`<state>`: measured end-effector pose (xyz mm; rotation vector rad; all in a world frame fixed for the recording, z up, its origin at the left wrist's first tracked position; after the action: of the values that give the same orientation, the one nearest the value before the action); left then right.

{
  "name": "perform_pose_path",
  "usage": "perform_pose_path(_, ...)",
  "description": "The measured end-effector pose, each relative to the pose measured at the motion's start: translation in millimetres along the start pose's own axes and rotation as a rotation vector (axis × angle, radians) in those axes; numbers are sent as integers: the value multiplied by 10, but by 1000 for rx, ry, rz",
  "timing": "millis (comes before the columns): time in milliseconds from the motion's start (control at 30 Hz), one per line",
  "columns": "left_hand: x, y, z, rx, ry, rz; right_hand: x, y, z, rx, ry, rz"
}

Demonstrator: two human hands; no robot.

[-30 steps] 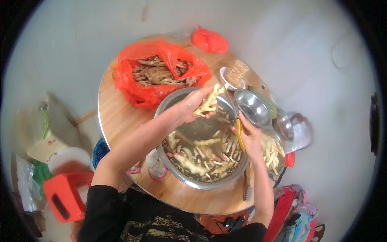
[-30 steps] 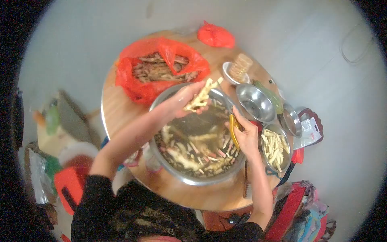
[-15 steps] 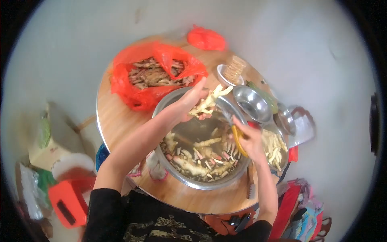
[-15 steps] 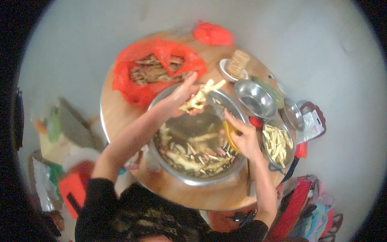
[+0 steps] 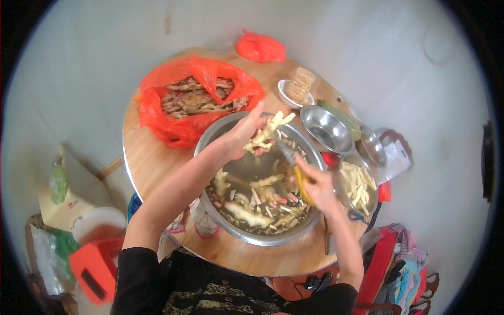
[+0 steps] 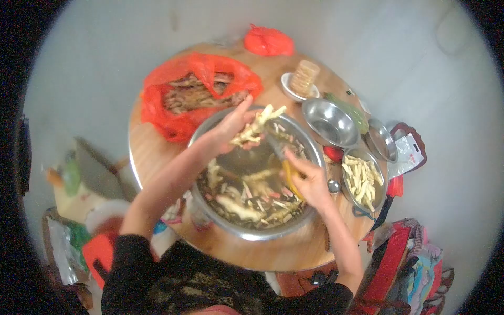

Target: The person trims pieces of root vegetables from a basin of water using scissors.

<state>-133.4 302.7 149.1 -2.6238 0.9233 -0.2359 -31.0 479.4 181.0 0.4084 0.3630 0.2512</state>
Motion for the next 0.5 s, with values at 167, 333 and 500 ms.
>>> perform_pose_path(167,-13,53,-20,-23,-14,-79,8,18,-99,-55,-104,-49)
perform_pose_path(333,36,157,-12,-125,25,-152,-5,-81,0,-80,-124,56)
perform_pose_path(500,28,47,-8,-117,-7,-69,-2,53,-4,-53,-93,-30)
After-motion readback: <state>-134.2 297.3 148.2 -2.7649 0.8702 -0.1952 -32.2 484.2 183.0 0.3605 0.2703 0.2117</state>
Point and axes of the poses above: each hand's wrist, its own x-axis away from the middle knuckle, its own y-axis out of the back of the hand, z = x × y, the point moved 8 cm from there along -x, towards the middle knuckle, and after that the axes turned 8 degrees about -x, right-handed, at the moved point
